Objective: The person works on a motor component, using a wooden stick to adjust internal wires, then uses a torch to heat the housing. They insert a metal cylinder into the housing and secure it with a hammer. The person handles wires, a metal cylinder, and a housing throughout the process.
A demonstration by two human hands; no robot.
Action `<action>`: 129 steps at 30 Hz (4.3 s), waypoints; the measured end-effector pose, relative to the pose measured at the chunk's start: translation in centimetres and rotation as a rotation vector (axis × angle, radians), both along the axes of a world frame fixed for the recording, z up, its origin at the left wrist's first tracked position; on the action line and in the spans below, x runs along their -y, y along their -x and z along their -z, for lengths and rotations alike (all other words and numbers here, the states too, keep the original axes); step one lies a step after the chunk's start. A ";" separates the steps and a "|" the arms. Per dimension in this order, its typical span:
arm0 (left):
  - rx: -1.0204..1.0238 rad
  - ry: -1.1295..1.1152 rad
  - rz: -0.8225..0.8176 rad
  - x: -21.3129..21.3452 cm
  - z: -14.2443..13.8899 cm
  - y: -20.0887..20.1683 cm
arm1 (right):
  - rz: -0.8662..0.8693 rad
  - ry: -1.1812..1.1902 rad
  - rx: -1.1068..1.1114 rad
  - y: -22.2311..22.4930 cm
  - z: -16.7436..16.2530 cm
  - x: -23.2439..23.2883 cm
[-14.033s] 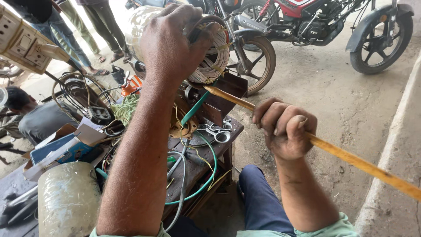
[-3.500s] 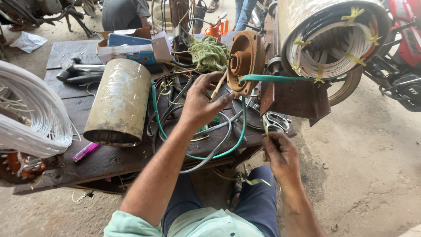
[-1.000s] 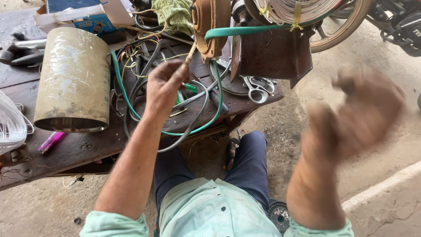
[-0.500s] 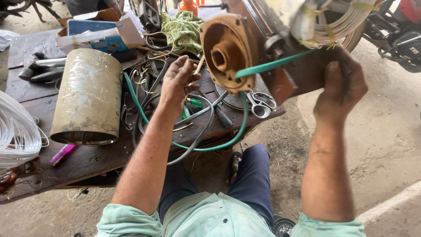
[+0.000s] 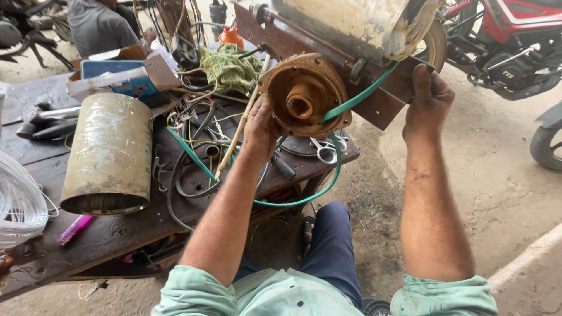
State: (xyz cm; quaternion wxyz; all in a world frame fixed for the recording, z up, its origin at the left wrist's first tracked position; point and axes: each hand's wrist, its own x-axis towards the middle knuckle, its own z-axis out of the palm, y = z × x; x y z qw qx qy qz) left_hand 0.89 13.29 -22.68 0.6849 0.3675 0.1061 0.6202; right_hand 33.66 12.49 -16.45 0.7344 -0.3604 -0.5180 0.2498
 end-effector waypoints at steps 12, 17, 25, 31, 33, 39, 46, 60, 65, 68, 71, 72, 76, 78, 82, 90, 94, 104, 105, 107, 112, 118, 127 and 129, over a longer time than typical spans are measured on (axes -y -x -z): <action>0.038 -0.028 -0.458 -1.8 -1.9 -2.6 | 0.032 0.092 0.071 0.5 -1.0 1.3; 0.113 0.054 -0.393 -1.5 -2.1 -2.3 | 0.064 0.112 0.109 0.8 -1.3 1.6; 0.273 0.118 -0.478 -0.2 -0.9 -4.1 | 0.270 0.068 0.279 2.5 -1.9 3.5; 0.211 0.037 -0.325 -2.9 -2.0 0.7 | 0.527 0.177 0.506 4.8 -2.2 6.6; 0.124 -0.007 -0.334 -3.1 -2.8 2.6 | 0.478 0.182 0.480 4.9 -2.7 6.9; -0.086 -0.268 -0.641 0.9 -6.2 3.6 | 0.364 0.161 0.368 4.9 -3.5 6.6; -0.636 -0.766 -1.302 8.2 -11.3 4.5 | 0.383 0.144 0.348 6.4 -3.2 6.9; -0.976 -1.887 -1.659 12.0 -18.7 3.5 | 0.532 -0.422 1.116 12.8 -11.4 16.8; -1.098 -1.714 -1.243 12.6 -18.3 4.4 | 0.519 -0.330 1.141 12.0 -11.2 17.1; -1.050 -1.349 -1.146 12.6 -16.5 4.1 | 0.461 -0.355 0.961 11.4 -9.7 17.0; -0.880 -0.851 -1.065 12.9 -14.2 3.8 | 0.375 -0.314 0.768 10.6 -7.1 17.0; -0.789 -0.677 -0.986 12.8 -13.4 3.3 | 0.353 -0.292 0.739 10.5 -6.2 16.7; -0.392 -0.269 -0.633 12.6 -10.9 1.4 | 0.128 0.055 0.649 11.2 -1.1 18.1; -0.266 -0.129 -0.493 13.3 -9.8 0.6 | -0.073 0.246 0.553 11.8 1.1 19.3; -0.071 0.176 -0.295 14.8 -8.5 -0.7 | -0.505 0.366 0.293 11.7 3.6 22.7; 0.011 0.317 -0.042 17.2 -6.4 -1.6 | -0.329 0.250 0.152 7.7 3.2 26.1; -0.029 0.240 0.042 18.1 -2.9 -2.3 | -0.337 0.185 0.073 7.2 2.7 26.1; -0.592 -0.185 0.067 18.9 4.3 2.3 | -0.416 0.144 -0.211 9.7 2.4 23.9; -0.876 -0.259 -0.134 18.9 4.2 3.9 | -0.408 0.117 -0.198 9.4 2.1 23.6; -1.263 -0.297 -0.502 18.5 3.7 7.1 | -0.383 0.064 -0.170 8.5 1.5 23.4; -1.864 -0.204 -0.835 16.4 2.7 14.4 | -0.240 0.234 -0.043 6.9 0.7 23.7; -1.928 -0.196 -0.901 16.9 3.8 14.4 | -0.201 0.310 0.007 7.5 1.1 23.3; -1.977 -0.443 -0.803 14.2 5.5 12.8 | -0.151 0.324 0.139 6.1 0.8 23.1; -1.991 -0.461 -0.707 13.4 5.8 13.1 | -0.134 0.322 0.167 5.7 1.0 22.9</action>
